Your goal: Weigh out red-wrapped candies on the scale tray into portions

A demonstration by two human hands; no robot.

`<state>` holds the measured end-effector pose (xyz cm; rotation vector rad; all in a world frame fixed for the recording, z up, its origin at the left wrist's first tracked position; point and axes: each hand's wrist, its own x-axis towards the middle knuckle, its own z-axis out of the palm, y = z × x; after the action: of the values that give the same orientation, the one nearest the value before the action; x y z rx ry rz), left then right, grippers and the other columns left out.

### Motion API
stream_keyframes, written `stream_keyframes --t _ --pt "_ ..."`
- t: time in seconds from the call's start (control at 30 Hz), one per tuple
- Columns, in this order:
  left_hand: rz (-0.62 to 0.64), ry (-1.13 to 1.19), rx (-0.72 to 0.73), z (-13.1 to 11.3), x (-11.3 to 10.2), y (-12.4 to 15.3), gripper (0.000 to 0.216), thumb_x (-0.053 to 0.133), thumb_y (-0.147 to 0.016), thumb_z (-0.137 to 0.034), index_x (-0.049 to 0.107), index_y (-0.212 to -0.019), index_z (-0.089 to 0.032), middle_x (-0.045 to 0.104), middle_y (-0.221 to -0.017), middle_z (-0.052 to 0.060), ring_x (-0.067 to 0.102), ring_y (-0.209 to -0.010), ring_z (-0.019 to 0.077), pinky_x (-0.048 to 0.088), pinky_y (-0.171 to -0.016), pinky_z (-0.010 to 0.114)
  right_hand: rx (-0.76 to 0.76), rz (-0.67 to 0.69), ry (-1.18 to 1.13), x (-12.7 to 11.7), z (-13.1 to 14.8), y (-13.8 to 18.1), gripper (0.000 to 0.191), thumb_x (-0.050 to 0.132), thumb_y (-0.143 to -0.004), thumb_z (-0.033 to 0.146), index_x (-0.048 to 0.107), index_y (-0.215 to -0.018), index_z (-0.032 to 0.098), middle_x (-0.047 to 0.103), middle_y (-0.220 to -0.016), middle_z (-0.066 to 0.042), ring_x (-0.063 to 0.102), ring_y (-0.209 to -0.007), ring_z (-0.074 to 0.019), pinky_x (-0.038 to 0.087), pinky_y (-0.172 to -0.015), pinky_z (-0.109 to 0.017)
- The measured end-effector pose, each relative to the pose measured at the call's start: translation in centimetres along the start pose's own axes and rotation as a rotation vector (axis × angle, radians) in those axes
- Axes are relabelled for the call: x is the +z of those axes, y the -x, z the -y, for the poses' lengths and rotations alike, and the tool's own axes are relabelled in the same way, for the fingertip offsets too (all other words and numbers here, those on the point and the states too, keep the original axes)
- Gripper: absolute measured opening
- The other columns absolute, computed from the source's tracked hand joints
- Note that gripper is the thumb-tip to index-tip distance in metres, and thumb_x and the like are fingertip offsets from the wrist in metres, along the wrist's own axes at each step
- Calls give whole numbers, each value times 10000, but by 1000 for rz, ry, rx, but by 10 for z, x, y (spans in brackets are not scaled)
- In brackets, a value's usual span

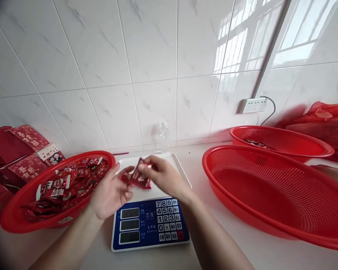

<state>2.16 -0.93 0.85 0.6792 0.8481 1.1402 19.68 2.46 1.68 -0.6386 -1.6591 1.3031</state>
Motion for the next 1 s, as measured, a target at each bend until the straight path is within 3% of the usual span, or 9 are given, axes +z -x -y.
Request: stream_keyframes --t 0.07,0.13,0.27,0.37,0.5,0.6,0.7,0.83,1.0 --pt "136 -152 96 11 10 -3 425 556 -797 -562 565 -1021 -201 562 -791 26 517 -575 102 372 -433 204 9 123 164 6 -2 2 230 566 -856 421 585 -884 193 622 -698 -3 579 -603 -116 463 -578 -264" --pt "198 -265 216 16 16 -6 472 663 -745 -515 550 -1068 -191 559 -777 5 493 -548 76 372 -457 195 13 124 264 11 -4 3 227 514 -890 392 557 -995 196 640 -726 -15 600 -619 -131 477 -606 -292" --pt "173 -191 290 17 17 -9 364 748 -711 -373 568 -959 -177 520 -663 -42 482 -528 52 331 -438 156 -52 -20 353 15 -10 1 311 417 -933 396 463 -1175 207 641 -835 -40 589 -693 -143 476 -639 -315" --pt "85 -61 302 14 13 -11 286 745 -726 -293 576 -930 -184 569 -717 -30 537 -575 58 355 -434 133 -81 -68 270 14 -13 -2 356 352 -953 395 427 -1250 213 602 -803 -21 557 -682 -132 463 -614 -305" --pt "-76 108 236 12 7 -13 171 677 -783 -171 568 -913 -186 632 -785 -9 603 -613 80 473 -490 153 -140 -189 211 14 -13 -4 352 403 -936 348 432 -1263 222 573 -786 -2 540 -640 -116 460 -587 -291" --pt "-51 236 117 14 8 -13 88 587 -831 -104 575 -901 -157 661 -810 28 650 -678 117 542 -579 206 -192 -188 267 24 -13 -1 309 454 -919 304 492 -1220 241 641 -922 -36 602 -790 -145 498 -691 -315" --pt "22 389 10 14 10 -11 116 482 -898 -140 591 -933 -125 661 -788 42 653 -654 107 542 -583 187 -300 -154 560 42 -15 2 287 447 -915 217 568 -1176 217 675 -996 -72 595 -949 -201 486 -809 -388" --pt "-3 563 -80 10 11 -7 321 311 -969 -235 568 -1095 -89 655 -773 59 655 -645 96 523 -569 152 -469 -106 966 61 -21 3 331 402 -928 173 581 -1206 194 670 -1134 -85 495 -1176 -294 398 -937 -517" --pt "67 555 -56 17 18 0 351 324 -965 -277 558 -1171 -113 666 -897 87 674 -797 149 547 -668 208 -438 -98 1132 67 -15 8 406 502 -901 263 516 -1299 188 552 -1320 -93 330 -1324 -329 320 -1031 -559"
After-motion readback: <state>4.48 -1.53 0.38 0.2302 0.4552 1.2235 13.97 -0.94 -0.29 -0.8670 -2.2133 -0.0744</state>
